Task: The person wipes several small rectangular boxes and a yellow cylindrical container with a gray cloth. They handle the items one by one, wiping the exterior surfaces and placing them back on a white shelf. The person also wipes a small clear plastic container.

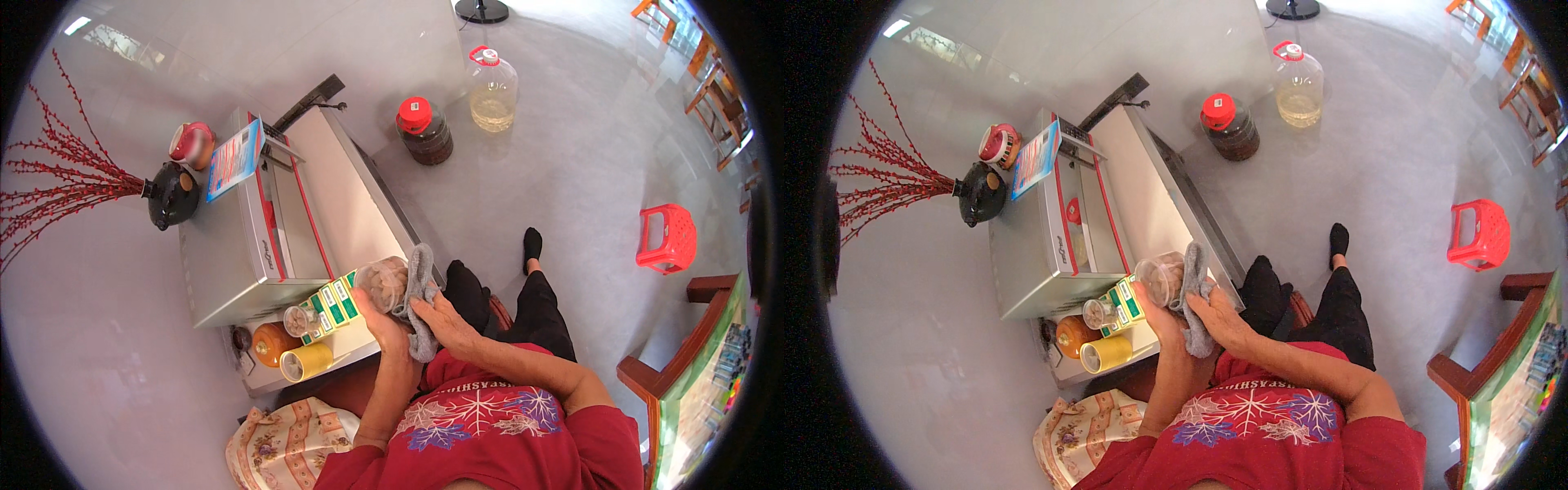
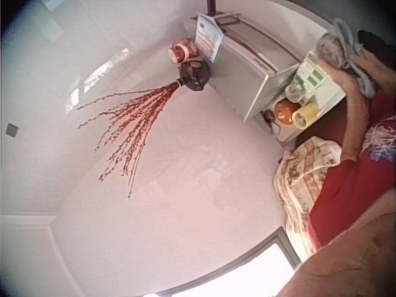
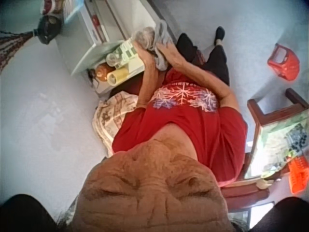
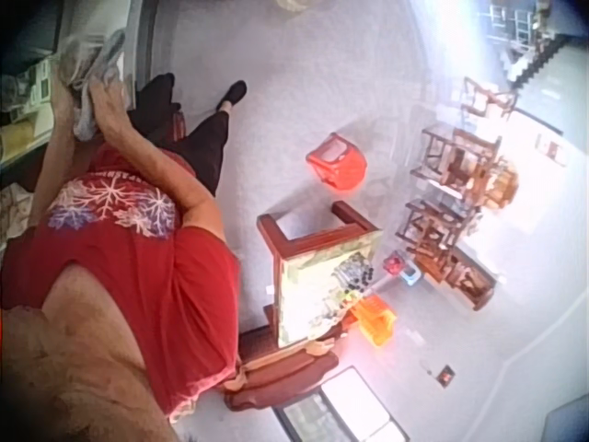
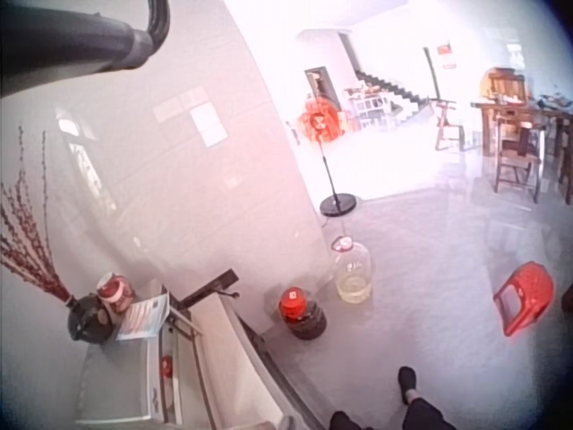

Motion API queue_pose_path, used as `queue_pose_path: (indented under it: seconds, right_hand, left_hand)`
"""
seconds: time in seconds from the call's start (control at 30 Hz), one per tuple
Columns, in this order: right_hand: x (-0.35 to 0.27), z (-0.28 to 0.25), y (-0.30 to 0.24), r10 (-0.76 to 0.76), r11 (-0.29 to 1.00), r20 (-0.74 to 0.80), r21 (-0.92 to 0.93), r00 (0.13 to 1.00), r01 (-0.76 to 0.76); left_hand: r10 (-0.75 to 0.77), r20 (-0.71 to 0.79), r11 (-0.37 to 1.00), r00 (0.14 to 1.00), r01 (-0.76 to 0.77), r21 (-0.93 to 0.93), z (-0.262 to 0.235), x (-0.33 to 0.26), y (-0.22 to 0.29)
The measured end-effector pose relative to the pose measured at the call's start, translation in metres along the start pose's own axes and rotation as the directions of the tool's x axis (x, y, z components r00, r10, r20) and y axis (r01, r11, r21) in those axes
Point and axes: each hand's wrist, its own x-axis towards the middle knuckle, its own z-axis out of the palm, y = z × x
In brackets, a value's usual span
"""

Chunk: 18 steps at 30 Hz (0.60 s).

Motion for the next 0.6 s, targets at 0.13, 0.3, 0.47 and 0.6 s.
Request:
queue_pose_path:
  seconds: [0.13,0.3,0.47,0.6]
  right_hand:
    - [0.008,-0.01,0.0,0.03,0.998,-0.029,0.047,0.999,-0.029]
    - [0.031,-0.032,-0.022,-0.152,0.987,-0.046,0.051,0.987,0.154]
    - [0.037,-0.04,-0.043,-0.058,0.998,0.042,0.038,0.997,0.057]
    - [0.039,-0.036,-0.043,-0.034,0.999,0.079,0.021,0.996,0.032]
  left_hand:
    - [-0.059,0.015,0.998,0.998,0.058,0.026,0.016,-0.006,0.01]
    - [-0.183,0.11,0.983,0.977,0.181,0.023,0.021,-0.022,0.01]
    - [-0.209,0.206,0.971,0.956,0.178,0.161,0.009,-0.027,0.015]
    - [-0.09,0.181,0.963,0.979,0.039,0.268,0.011,-0.025,0.016]
